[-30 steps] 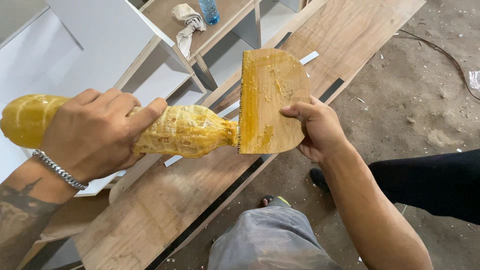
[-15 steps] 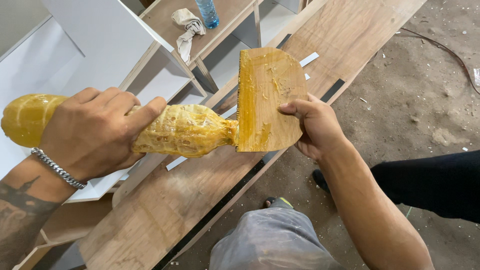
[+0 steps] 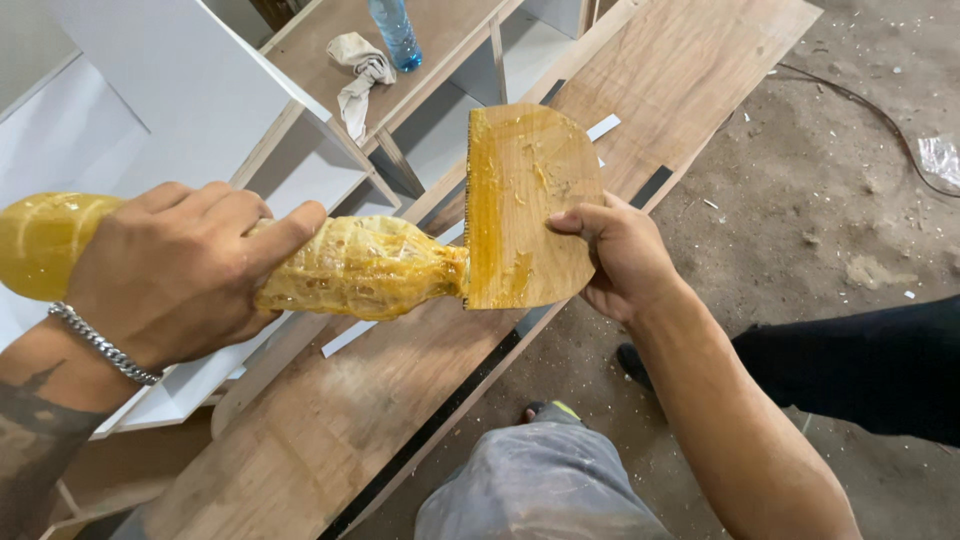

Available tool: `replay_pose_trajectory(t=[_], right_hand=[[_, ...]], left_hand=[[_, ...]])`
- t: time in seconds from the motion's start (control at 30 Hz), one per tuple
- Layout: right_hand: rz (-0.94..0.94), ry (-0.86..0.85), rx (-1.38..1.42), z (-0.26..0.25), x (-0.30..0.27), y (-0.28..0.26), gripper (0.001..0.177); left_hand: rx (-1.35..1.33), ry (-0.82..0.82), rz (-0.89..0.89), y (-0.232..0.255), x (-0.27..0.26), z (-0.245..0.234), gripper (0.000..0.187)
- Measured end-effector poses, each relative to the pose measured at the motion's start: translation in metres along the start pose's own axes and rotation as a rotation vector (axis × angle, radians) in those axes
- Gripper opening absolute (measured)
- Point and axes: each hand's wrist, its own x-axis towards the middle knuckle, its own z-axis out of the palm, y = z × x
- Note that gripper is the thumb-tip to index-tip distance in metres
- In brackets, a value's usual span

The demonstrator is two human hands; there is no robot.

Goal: The person applies adhesive from a bottle onto a spreader and then uses the spreader to coat the edge of a wooden board.

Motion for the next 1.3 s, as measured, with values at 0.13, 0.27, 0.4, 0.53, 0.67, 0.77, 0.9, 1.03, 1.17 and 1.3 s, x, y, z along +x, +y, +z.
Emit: replay_pose_trajectory(t=[0.13, 0.27, 0.4, 0.53, 0.67, 0.77, 0.9, 1.03, 1.17, 1.3], right_hand=[[0.002, -0.043, 0.025, -0.002, 0.004, -0.007, 0.032], [0.034, -0.08, 0.04, -0.006, -0.005, -0.007, 0.035], [0.04, -0.137, 0.055, -0.014, -0.008, -0.011, 0.039], [0.031, -0.187, 0.067, -0.021, -0.012, -0.01, 0.05], [0.032, -0.232, 0.044, -0.032, -0.011, -0.008, 0.058], [0.056, -0.274, 0.059, -0.04, -0.021, -0.009, 0.055], [0.06, -0.185, 0.038, -0.046, -0.026, -0.01, 0.05], [0.07, -0.25, 0.068, -0.054, -0.03, -0.013, 0.056], [0.101, -0.239, 0.091, -0.061, -0.036, -0.01, 0.06], [0.103, -0.227, 0.087, -0.066, -0.04, -0.009, 0.068]], left_hand=[[-0.048, 0.005, -0.002, -0.001, 0.009, 0.001, 0.055], [-0.126, -0.011, -0.001, 0.0, 0.006, 0.007, 0.059], [-0.12, -0.017, 0.002, -0.002, 0.011, 0.011, 0.071], [-0.139, -0.002, -0.024, 0.001, 0.014, 0.015, 0.07], [-0.101, 0.021, -0.053, 0.0, 0.02, 0.017, 0.067], [-0.117, -0.077, -0.122, 0.003, 0.027, 0.021, 0.072], [-0.167, -0.091, -0.149, 0.008, 0.035, 0.034, 0.08], [-0.283, -0.098, -0.205, 0.014, 0.043, 0.044, 0.075], [-0.432, -0.053, -0.22, 0.024, 0.05, 0.045, 0.071], [-0.437, -0.059, -0.219, 0.031, 0.052, 0.058, 0.077]])
